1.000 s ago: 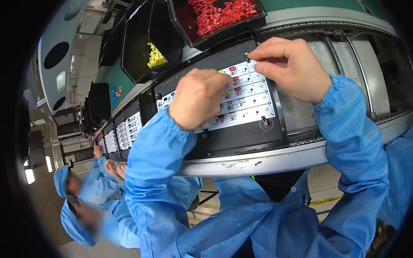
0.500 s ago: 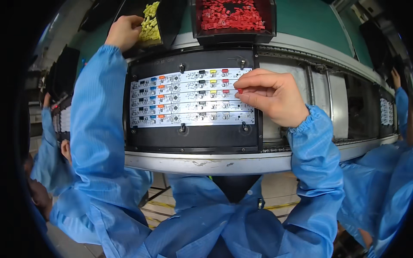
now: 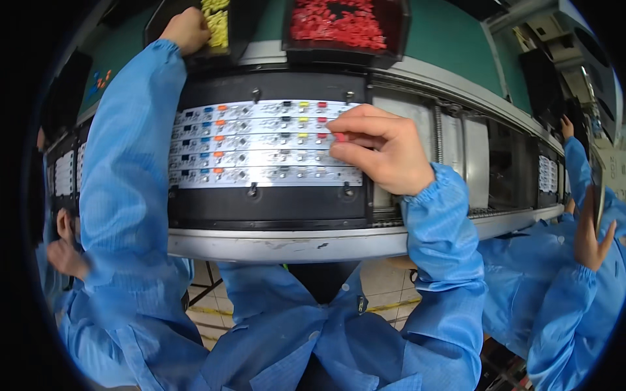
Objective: Assembling small electronic components onto a printed circuit board on an assembly line.
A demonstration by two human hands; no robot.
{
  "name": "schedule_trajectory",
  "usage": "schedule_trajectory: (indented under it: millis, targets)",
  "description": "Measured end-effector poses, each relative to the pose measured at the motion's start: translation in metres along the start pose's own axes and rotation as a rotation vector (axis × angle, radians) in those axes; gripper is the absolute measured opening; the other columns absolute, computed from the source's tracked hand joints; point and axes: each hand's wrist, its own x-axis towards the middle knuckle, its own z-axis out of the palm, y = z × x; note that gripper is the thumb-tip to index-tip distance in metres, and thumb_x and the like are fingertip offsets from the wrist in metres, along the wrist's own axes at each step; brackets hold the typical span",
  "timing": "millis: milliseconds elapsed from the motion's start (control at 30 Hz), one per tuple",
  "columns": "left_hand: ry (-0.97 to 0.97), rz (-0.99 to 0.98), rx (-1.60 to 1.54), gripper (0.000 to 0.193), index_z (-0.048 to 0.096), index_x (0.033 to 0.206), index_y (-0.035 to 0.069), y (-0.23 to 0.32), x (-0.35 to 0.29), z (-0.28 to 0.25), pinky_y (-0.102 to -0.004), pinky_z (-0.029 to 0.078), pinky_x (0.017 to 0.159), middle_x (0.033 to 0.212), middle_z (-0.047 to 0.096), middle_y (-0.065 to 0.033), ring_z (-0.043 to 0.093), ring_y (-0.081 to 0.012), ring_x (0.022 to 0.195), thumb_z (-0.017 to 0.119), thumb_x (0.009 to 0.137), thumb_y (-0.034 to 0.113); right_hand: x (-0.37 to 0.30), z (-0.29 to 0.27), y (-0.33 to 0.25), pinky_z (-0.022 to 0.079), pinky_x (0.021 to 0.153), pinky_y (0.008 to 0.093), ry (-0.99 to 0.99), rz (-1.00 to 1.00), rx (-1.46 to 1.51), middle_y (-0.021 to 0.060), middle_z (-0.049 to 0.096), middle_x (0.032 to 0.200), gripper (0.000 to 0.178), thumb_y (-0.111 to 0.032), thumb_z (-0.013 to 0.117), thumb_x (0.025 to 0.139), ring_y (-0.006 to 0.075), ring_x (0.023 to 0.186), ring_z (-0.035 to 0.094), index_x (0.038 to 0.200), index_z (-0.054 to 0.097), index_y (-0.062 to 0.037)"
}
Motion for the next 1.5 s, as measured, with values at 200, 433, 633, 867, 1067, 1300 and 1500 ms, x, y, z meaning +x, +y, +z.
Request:
schedule_trajectory:
  millis: [200,433,633,867,1067,1300,1500]
  targets:
    - [0.014,-0.089,-0.079,0.030,0.068,0.105,0.001,0.032,-0.033,-0.028,-0.0430,0.053,0.087,0.110,0.066,-0.0256,0.063,-0.0385,0.106,0.069,0.077,0.013,-0.003,0.020,-0.002,0.055,0.077,0.0278,0.020,0.088,-0.008,0.0137,0.065,0.098,0.020,0.008,0.065,0.085,0.0190,0.085,0.067,0.105,0.068,0.0075]
    - [0.038,-0.062,-0.172,0.033,0.064,0.109,0.002,0.014,-0.043,-0.021,-0.0451,0.053,0.088,0.111,0.065,-0.0262,0.062,-0.0401,0.106,0.068,0.079,0.013,-0.002,0.030,0.000,0.053,0.075,0.0267,-0.001,0.009,-0.193,0.0121,0.064,0.094,0.015,0.005,0.064,0.088,0.0174,0.083,0.064,0.102,0.068,0.0074]
    - [0.003,0.002,-0.114,0.029,0.066,0.105,0.002,0.008,-0.036,-0.013,-0.0448,0.053,0.086,0.107,0.066,-0.0262,0.063,-0.0403,0.105,0.068,0.078,0.013,0.001,0.030,0.007,0.049,0.071,0.0252,-0.079,-0.263,-0.508,0.0112,0.064,0.090,0.019,0.004,0.066,0.085,0.0166,0.081,0.063,0.104,0.068,0.0050]
    - [-0.028,-0.095,-0.123,0.032,0.067,0.107,0.000,0.016,-0.039,-0.020,-0.0428,0.052,0.090,0.111,0.065,-0.0260,0.062,-0.0385,0.109,0.066,0.079,0.014,0.002,0.034,0.009,0.050,0.068,0.0269,-0.075,-0.126,-0.568,0.0120,0.066,0.089,0.017,0.007,0.068,0.080,0.0197,0.077,0.064,0.097,0.070,0.0033]
    - [-0.005,-0.075,-0.162,0.038,0.064,0.114,0.001,0.022,-0.043,-0.021,-0.0413,0.051,0.092,0.117,0.063,-0.0253,0.060,-0.0373,0.113,0.067,0.079,0.015,0.003,0.038,0.021,0.052,0.070,0.0302,-0.111,-0.257,-0.672,0.0134,0.066,0.089,0.019,0.010,0.068,0.078,0.0249,0.079,0.066,0.095,0.070,0.0022]
    - [-0.018,-0.064,-0.095,0.034,0.064,0.111,0.003,0.016,-0.053,-0.022,-0.0429,0.052,0.091,0.115,0.064,-0.0249,0.062,-0.0374,0.110,0.067,0.079,0.014,0.003,0.046,0.026,0.053,0.071,0.0311,-0.135,-0.248,-0.672,0.0135,0.066,0.088,0.017,0.011,0.068,0.077,0.0258,0.079,0.067,0.092,0.069,0.0024]
    - [0.278,0.070,-0.021,0.023,0.067,0.101,0.002,-0.001,-0.058,-0.017,-0.0447,0.051,0.089,0.109,0.064,-0.0241,0.062,-0.0385,0.106,0.063,0.079,0.005,0.001,0.054,0.020,0.054,0.070,0.0309,-0.157,-0.295,-0.729,0.0133,0.066,0.088,0.017,0.010,0.069,0.077,0.0254,0.079,0.067,0.092,0.069,0.0022]
